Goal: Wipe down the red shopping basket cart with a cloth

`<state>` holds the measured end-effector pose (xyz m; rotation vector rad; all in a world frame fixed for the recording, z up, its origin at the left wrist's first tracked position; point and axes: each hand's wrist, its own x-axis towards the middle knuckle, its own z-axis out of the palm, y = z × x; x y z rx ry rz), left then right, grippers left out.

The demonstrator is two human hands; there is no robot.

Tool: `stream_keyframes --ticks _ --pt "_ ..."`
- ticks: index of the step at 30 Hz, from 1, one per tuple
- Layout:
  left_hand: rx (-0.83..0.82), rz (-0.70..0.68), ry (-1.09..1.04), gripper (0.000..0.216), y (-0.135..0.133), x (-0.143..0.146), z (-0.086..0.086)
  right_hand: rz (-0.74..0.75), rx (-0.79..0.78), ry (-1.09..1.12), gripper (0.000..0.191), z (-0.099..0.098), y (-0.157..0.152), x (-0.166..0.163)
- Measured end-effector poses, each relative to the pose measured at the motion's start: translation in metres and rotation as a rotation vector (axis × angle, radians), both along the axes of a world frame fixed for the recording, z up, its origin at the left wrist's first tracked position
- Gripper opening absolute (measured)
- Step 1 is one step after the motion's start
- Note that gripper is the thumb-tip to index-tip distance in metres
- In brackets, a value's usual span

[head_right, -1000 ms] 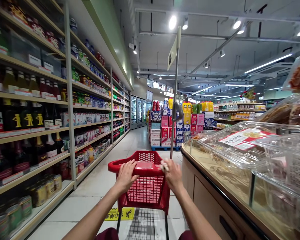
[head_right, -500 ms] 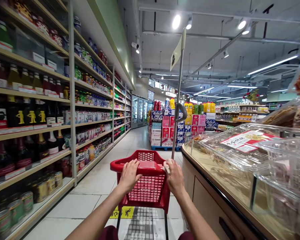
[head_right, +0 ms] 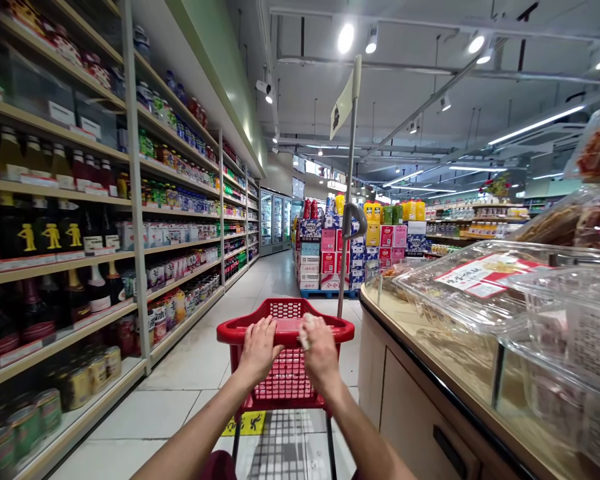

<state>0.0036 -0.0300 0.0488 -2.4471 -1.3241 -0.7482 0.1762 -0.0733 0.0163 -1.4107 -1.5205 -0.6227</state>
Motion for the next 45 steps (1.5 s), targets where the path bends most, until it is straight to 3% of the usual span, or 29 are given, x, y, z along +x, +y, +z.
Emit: stream_keyframes --ticks 3,9,14,19,25,30,36,41,45 --pt "-0.005 0.014 0.009 0.050 -0.001 0.002 -0.001 0.108 -0.007 -0.112 0.033 -0.001 0.002 -0.011" --pt "-0.006 0.046 -0.008 0.052 -0.004 0.011 -0.004 0.019 -0.028 0.071 0.034 0.002 -0.003 0.012" --pt "0.005 0.017 -0.017 0.053 -0.008 0.008 -0.002 0.186 -0.033 0.002 0.033 0.007 0.006 -0.005" --pt "0.031 -0.018 -0.022 0.046 -0.007 -0.006 0.001 0.094 -0.068 0.204 0.032 0.018 0.006 0.012" --pt "0.026 -0.071 0.031 0.047 -0.007 -0.010 0.003 0.326 -0.070 -0.001 0.030 0.026 0.014 -0.027" --pt "0.042 -0.004 0.024 0.042 -0.006 -0.025 0.007 0.228 -0.071 0.177 0.031 0.028 0.016 -0.013" --pt "-0.032 -0.044 0.039 0.039 -0.010 -0.022 0.012 0.403 -0.101 -0.062 0.033 0.026 0.021 -0.034" --pt "-0.036 0.040 -0.054 0.046 -0.010 -0.036 0.013 0.237 -0.073 0.103 0.033 0.032 0.018 -0.016" --pt "-0.031 0.018 -0.088 0.041 -0.014 -0.026 0.009 0.387 -0.082 -0.022 0.031 0.028 0.014 -0.026"
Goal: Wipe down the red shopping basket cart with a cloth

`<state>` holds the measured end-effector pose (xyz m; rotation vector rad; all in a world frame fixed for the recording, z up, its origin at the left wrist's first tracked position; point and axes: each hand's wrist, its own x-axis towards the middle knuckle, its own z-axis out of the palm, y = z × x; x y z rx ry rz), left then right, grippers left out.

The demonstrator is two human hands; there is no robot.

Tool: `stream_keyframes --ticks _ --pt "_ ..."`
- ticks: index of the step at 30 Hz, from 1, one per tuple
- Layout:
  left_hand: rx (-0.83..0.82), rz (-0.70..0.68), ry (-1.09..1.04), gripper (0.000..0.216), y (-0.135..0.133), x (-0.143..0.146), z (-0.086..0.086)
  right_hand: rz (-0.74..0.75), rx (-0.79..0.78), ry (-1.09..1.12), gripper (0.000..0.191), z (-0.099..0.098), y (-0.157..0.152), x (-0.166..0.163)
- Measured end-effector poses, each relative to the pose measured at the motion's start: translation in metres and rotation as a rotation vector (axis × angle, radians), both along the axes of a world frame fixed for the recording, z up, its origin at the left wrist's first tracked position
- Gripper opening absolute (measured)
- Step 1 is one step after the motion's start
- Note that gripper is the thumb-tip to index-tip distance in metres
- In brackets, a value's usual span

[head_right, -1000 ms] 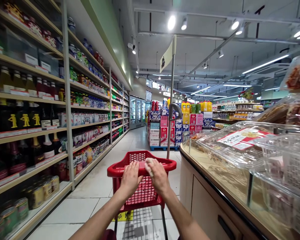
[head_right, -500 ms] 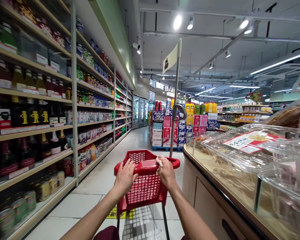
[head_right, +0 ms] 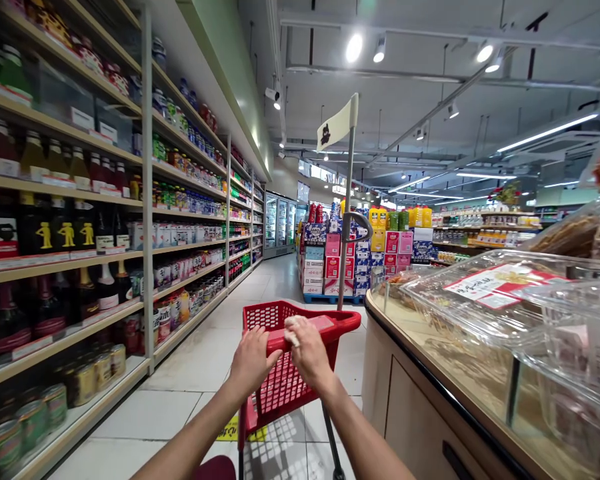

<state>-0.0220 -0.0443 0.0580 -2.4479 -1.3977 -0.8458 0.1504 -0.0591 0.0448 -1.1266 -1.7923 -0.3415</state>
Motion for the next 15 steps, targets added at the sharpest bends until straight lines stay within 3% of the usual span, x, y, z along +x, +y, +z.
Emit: stream_keyframes --ticks 2,6,10,15 --pt "-0.021 -0.073 -0.008 0.043 -0.004 0.006 0.001 0.058 -0.003 -0.051 0.032 0.000 -0.002 -0.002" --pt "-0.155 -0.230 -0.048 0.050 -0.005 0.004 0.002 -0.006 -0.005 0.089 0.030 0.005 -0.008 0.016" --pt "-0.296 -0.141 -0.085 0.060 -0.003 0.009 -0.009 -0.004 0.006 0.148 0.028 -0.003 -0.019 0.021" --pt "-0.263 -0.154 -0.017 0.062 -0.021 0.034 -0.018 0.012 -0.005 0.189 0.027 -0.017 -0.030 0.031"
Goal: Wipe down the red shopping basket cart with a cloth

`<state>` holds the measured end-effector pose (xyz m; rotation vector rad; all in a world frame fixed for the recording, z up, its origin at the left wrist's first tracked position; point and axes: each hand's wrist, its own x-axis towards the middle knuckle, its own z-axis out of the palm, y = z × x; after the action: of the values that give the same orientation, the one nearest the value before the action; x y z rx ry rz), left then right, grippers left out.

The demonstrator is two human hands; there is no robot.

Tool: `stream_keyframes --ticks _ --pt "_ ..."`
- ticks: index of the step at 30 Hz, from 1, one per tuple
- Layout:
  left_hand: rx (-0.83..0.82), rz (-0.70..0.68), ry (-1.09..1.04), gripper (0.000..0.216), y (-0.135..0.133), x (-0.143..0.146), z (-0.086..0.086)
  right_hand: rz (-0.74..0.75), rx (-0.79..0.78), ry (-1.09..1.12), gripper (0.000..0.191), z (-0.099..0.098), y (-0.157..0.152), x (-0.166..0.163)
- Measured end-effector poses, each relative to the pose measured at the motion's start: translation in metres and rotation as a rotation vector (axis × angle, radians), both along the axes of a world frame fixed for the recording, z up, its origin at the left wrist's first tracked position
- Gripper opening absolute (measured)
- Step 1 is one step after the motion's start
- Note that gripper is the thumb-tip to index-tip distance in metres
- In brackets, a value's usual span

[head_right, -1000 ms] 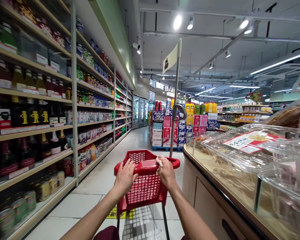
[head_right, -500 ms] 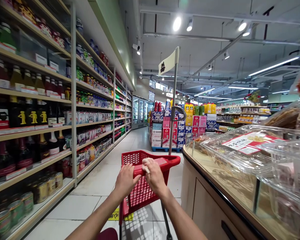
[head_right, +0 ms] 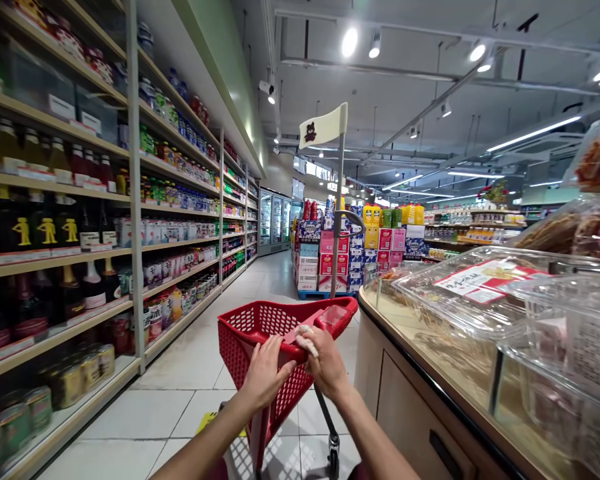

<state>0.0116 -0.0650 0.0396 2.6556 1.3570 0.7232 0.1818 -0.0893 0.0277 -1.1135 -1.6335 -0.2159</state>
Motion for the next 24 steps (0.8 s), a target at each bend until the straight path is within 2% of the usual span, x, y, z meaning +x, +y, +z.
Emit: stream_keyframes --ticks 4,9,11,16,18,20,22,24 --pt "0.023 -0.124 0.037 0.055 0.007 0.006 -0.006 -0.131 -0.062 0.071 0.028 0.005 -0.011 0.022" --pt "-0.032 0.014 -0.005 0.056 0.033 0.020 -0.024 -0.156 -0.012 -0.101 0.026 -0.002 -0.032 0.014" --pt "0.000 0.005 -0.006 0.055 0.033 0.028 -0.027 -0.209 0.015 -0.112 0.026 -0.001 -0.033 0.019" --pt "-0.052 -0.154 0.046 0.054 0.019 0.044 -0.029 -0.394 0.109 0.190 0.034 0.031 -0.013 0.060" --pt "-0.071 -0.151 0.047 0.057 0.016 0.049 -0.032 -0.428 0.142 0.155 0.036 0.036 -0.009 0.068" --pt "-0.060 -0.154 0.046 0.059 0.016 0.052 -0.036 -0.436 0.075 -0.036 0.032 0.025 -0.012 0.067" --pt "-0.041 -0.170 0.057 0.059 0.019 0.052 -0.043 -0.466 -0.006 -0.230 0.026 0.003 -0.023 0.065" --pt "-0.038 -0.142 0.075 0.055 0.026 0.047 -0.050 -0.519 -0.006 -0.341 0.027 -0.019 -0.037 0.069"
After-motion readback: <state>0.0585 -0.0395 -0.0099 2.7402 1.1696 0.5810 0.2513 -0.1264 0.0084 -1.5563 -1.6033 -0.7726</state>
